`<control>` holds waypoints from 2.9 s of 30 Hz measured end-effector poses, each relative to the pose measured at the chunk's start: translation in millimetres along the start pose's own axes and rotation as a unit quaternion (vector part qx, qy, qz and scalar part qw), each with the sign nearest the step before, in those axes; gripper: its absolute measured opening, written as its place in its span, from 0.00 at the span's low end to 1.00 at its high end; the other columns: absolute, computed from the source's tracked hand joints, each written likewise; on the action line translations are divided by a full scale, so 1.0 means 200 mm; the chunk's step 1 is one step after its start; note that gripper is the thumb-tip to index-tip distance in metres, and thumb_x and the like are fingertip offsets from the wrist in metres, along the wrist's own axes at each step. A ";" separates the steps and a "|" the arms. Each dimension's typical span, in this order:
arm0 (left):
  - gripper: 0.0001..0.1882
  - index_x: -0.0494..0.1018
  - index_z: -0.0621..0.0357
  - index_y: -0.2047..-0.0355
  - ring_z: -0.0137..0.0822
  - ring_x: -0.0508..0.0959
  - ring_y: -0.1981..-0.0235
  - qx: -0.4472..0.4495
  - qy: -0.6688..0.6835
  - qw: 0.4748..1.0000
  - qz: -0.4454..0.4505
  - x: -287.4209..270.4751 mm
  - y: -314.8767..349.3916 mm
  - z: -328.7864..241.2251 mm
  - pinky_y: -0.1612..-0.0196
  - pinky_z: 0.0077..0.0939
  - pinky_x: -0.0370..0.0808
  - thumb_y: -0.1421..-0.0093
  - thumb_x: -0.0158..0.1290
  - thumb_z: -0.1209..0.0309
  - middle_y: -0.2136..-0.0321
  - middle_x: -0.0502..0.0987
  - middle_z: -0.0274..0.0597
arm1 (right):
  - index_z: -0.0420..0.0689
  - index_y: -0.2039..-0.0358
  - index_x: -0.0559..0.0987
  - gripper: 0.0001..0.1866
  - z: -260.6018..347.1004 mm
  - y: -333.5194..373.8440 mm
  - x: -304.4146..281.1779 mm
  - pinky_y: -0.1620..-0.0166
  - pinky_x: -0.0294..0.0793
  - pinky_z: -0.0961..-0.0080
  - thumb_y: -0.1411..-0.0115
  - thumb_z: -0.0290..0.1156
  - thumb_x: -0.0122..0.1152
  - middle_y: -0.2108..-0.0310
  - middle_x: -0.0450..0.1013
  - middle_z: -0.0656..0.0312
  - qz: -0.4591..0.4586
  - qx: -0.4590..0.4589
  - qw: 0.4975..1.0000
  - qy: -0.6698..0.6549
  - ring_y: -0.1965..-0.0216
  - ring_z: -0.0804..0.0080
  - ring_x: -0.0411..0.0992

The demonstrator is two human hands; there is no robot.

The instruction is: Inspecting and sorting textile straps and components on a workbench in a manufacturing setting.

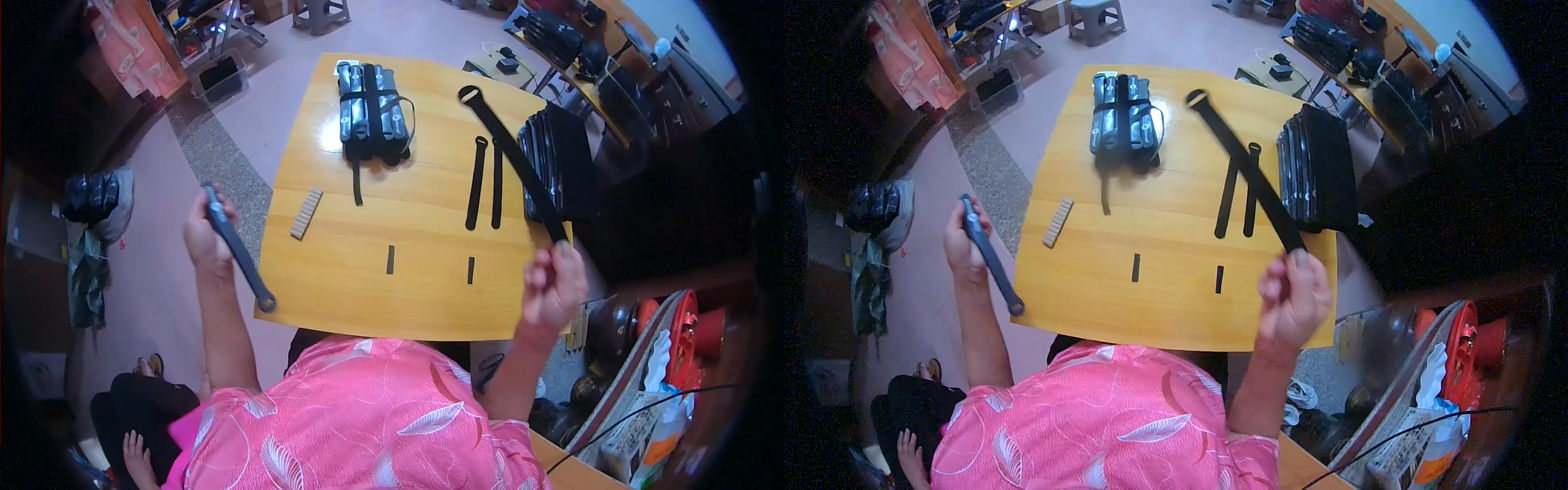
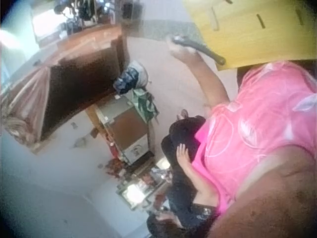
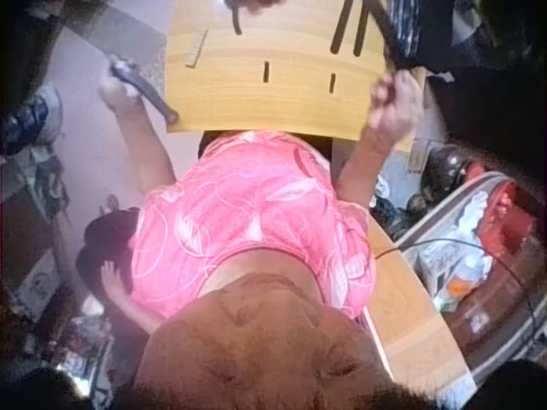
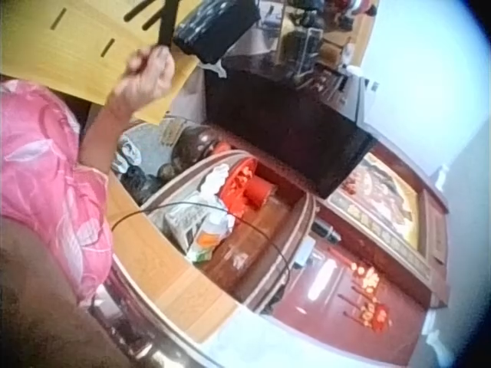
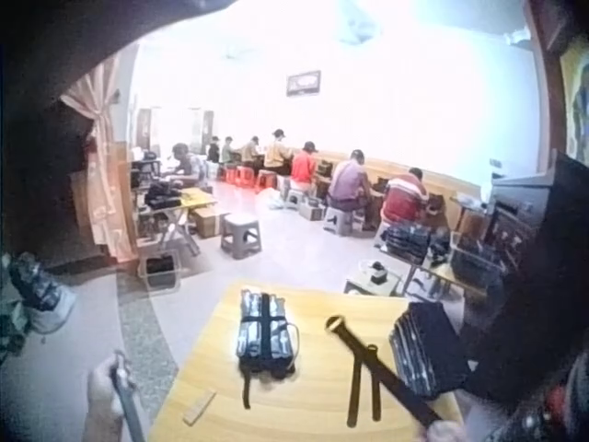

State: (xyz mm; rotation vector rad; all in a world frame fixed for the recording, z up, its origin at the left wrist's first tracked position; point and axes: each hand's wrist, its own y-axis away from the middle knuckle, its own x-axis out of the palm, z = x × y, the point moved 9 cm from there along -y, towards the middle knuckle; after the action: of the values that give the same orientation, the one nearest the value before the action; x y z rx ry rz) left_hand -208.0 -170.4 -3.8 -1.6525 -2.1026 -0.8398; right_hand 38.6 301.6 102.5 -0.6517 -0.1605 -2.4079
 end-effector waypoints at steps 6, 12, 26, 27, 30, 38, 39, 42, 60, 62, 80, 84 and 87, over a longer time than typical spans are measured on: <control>0.13 0.69 0.69 0.61 0.30 0.72 0.77 -0.015 -0.060 0.996 0.058 0.28 0.32 0.18 0.74 0.20 0.70 0.37 0.44 0.69 0.75 0.71 0.40 | 0.37 0.65 0.75 0.07 -0.64 -0.22 0.12 0.70 0.73 0.79 0.38 0.29 0.56 0.73 0.75 0.58 0.006 0.135 0.990 -0.032 0.76 0.75 0.72; 0.11 0.71 0.69 0.61 0.26 0.72 0.77 -0.040 -0.138 0.979 0.146 0.40 0.44 0.26 0.72 0.18 0.69 0.39 0.44 0.73 0.77 0.72 0.38 | 0.35 0.63 0.73 0.08 -0.92 -0.17 0.08 0.65 0.76 0.75 0.38 0.28 0.54 0.70 0.74 0.58 -0.048 0.210 0.975 -0.045 0.70 0.71 0.74; 0.09 0.74 0.66 0.65 0.24 0.70 0.74 -0.112 -0.216 0.893 0.379 0.69 0.74 0.46 0.69 0.18 0.66 0.41 0.53 0.71 0.75 0.72 0.35 | 0.35 0.67 0.76 0.12 -0.74 0.21 0.31 0.76 0.71 0.83 0.38 0.33 0.54 0.77 0.75 0.59 0.205 0.348 0.902 0.155 0.80 0.77 0.72; 0.10 0.74 0.66 0.64 0.25 0.70 0.72 -0.106 -0.212 0.890 0.388 0.70 0.76 0.47 0.68 0.18 0.66 0.41 0.53 0.71 0.73 0.72 0.36 | 0.35 0.67 0.77 0.11 -0.69 0.27 0.38 0.77 0.71 0.83 0.38 0.32 0.55 0.78 0.75 0.58 0.251 0.325 0.896 0.169 0.81 0.77 0.72; 0.08 0.74 0.67 0.62 0.22 0.69 0.70 -0.085 -0.196 0.876 0.433 0.76 0.83 0.44 0.67 0.14 0.66 0.39 0.52 0.74 0.70 0.70 0.33 | 0.35 0.70 0.78 0.09 -0.62 0.37 0.49 0.79 0.69 0.83 0.40 0.29 0.58 0.79 0.73 0.59 0.316 0.299 0.887 0.158 0.82 0.78 0.69; 0.09 0.74 0.66 0.65 0.27 0.69 0.72 0.022 -0.285 0.832 0.475 0.83 0.91 0.39 0.70 0.20 0.63 0.43 0.54 0.73 0.73 0.70 0.37 | 0.36 0.68 0.79 0.09 -0.59 0.46 0.49 0.77 0.66 0.86 0.39 0.31 0.59 0.78 0.73 0.64 0.358 0.345 0.860 0.112 0.81 0.83 0.67; 0.09 0.74 0.66 0.64 0.27 0.69 0.72 0.059 -0.309 0.817 0.484 0.84 0.92 0.38 0.70 0.20 0.63 0.43 0.54 0.73 0.73 0.70 0.38 | 0.36 0.68 0.79 0.09 -0.59 0.46 0.49 0.77 0.66 0.86 0.39 0.31 0.59 0.78 0.73 0.64 0.361 0.352 0.858 0.101 0.81 0.83 0.67; 0.08 0.74 0.66 0.64 0.29 0.70 0.73 0.097 -0.325 0.797 0.500 0.85 0.94 0.37 0.70 0.21 0.63 0.44 0.54 0.74 0.74 0.71 0.39 | 0.36 0.68 0.79 0.09 -0.59 0.46 0.48 0.77 0.66 0.86 0.39 0.30 0.59 0.78 0.73 0.64 0.363 0.354 0.856 0.102 0.81 0.83 0.67; 0.12 0.74 0.68 0.63 0.38 0.75 0.74 0.249 -0.359 0.757 0.486 0.90 1.04 0.31 0.73 0.27 0.70 0.49 0.58 0.78 0.72 0.74 0.48 | 0.37 0.67 0.78 0.08 -0.55 0.49 0.45 0.75 0.66 0.88 0.39 0.28 0.54 0.77 0.73 0.67 0.359 0.356 0.851 0.138 0.79 0.86 0.66; 0.13 0.74 0.68 0.63 0.38 0.75 0.73 0.262 -0.369 0.742 0.494 0.91 1.05 0.31 0.72 0.27 0.70 0.50 0.59 0.78 0.73 0.74 0.48 | 0.37 0.68 0.78 0.08 -0.56 0.48 0.43 0.76 0.65 0.88 0.40 0.28 0.55 0.77 0.73 0.67 0.361 0.349 0.853 0.142 0.79 0.86 0.66; 0.09 0.75 0.68 0.66 0.38 0.75 0.71 0.199 -0.367 0.786 0.456 0.88 1.01 0.37 0.70 0.28 0.71 0.50 0.56 0.81 0.72 0.74 0.48 | 0.37 0.74 0.77 0.09 -0.59 0.47 0.44 0.82 0.57 0.87 0.41 0.26 0.52 0.82 0.70 0.66 0.327 0.371 0.860 0.126 0.84 0.85 0.62; 0.10 0.74 0.67 0.68 0.43 0.75 0.74 0.325 -0.388 0.735 0.451 0.92 1.09 0.32 0.71 0.31 0.71 0.54 0.57 0.81 0.73 0.73 0.48 | 0.38 0.76 0.77 0.10 -0.61 0.48 0.41 0.82 0.56 0.88 0.41 0.26 0.50 0.82 0.69 0.68 0.355 0.384 0.834 0.173 0.84 0.88 0.60; 0.08 0.74 0.67 0.69 0.40 0.74 0.75 0.306 -0.373 0.757 0.441 0.91 1.08 0.32 0.71 0.30 0.70 0.51 0.55 0.80 0.74 0.73 0.47 | 0.39 0.76 0.77 0.09 -0.62 0.48 0.39 0.82 0.54 0.88 0.42 0.25 0.51 0.83 0.68 0.69 0.351 0.373 0.843 0.163 0.85 0.89 0.59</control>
State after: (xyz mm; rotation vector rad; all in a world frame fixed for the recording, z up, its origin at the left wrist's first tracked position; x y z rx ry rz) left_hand -43.6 41.2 106.3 -2.3556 -1.3046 0.8391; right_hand -7.9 149.0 28.8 0.0817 -0.5696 -1.5162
